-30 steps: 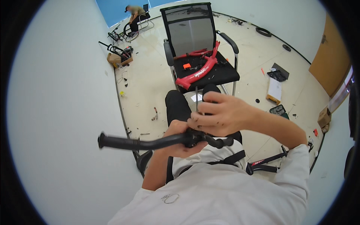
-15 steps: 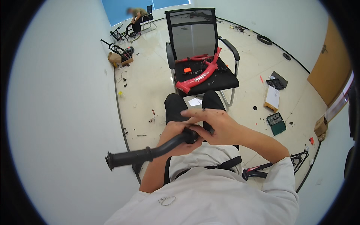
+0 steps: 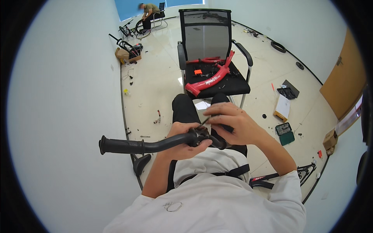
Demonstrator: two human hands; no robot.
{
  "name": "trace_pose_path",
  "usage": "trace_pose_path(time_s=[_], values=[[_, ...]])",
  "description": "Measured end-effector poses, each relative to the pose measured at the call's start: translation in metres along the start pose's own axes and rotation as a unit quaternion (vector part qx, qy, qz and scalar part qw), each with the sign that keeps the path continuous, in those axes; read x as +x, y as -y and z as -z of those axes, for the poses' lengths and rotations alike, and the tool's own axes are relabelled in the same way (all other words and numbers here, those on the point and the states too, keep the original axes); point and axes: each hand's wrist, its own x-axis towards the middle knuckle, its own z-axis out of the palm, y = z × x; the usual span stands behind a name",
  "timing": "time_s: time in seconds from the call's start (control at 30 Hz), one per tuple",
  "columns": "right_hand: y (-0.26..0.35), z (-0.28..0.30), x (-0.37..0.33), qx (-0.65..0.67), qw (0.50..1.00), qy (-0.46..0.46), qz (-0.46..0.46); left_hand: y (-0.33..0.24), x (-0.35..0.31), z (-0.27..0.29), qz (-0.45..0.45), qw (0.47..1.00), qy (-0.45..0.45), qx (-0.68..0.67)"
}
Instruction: The person is assembling a bicycle handlebar. They use an Allen key to tighten bolts on the handlebar stem and attach a black handlebar grip.
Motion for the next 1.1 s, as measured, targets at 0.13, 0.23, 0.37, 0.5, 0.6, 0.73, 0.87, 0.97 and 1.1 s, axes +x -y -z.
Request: trace_pose_path(time_s=[0.13,0.23,0.37,0.5,0.6,0.73,0.87,0.97,1.1], values=[[0.003,0.001,0.015,-0.026,0.999,-0.01,0.03,-0.01,0.002,-0.011,-0.03,0.999,-0.004,-0.011],[0.013,-0.001,0.027,-0.021,0.997,-0.037,0.068,-0.003,0.006,-0.012,-0.055,0.998,0.011,-0.009],[0.038,-0.004,0.02,0.047,0.996,0.044,0.069,0.005,0.002,-0.012,-0.033,0.994,0.021,-0.106],[0.037,0.003,0.006,0.035,0.998,0.023,0.049,0.006,0.0,-0.009,-0.048,0.996,-0.039,-0.059],[0.024,0.011,0.002,-0.015,0.999,-0.008,0.037,0.003,0.002,-0.008,-0.058,0.997,-0.055,-0.022],[0.005,0.015,0.009,-0.072,0.997,0.0,0.016,-0.004,-0.004,-0.006,-0.001,0.999,-0.005,-0.043],[0.007,0.005,0.021,0.0,1.0,-0.004,-0.009,-0.001,0.003,-0.015,-0.039,0.997,-0.022,-0.062],[0.026,-0.004,0.025,0.098,0.995,0.011,0.016,-0.001,-0.001,-0.02,-0.049,0.993,-0.041,-0.097],[0.039,-0.002,0.025,0.114,0.988,0.077,0.075,0.019,-0.004,-0.018,-0.099,0.982,-0.042,-0.157]])
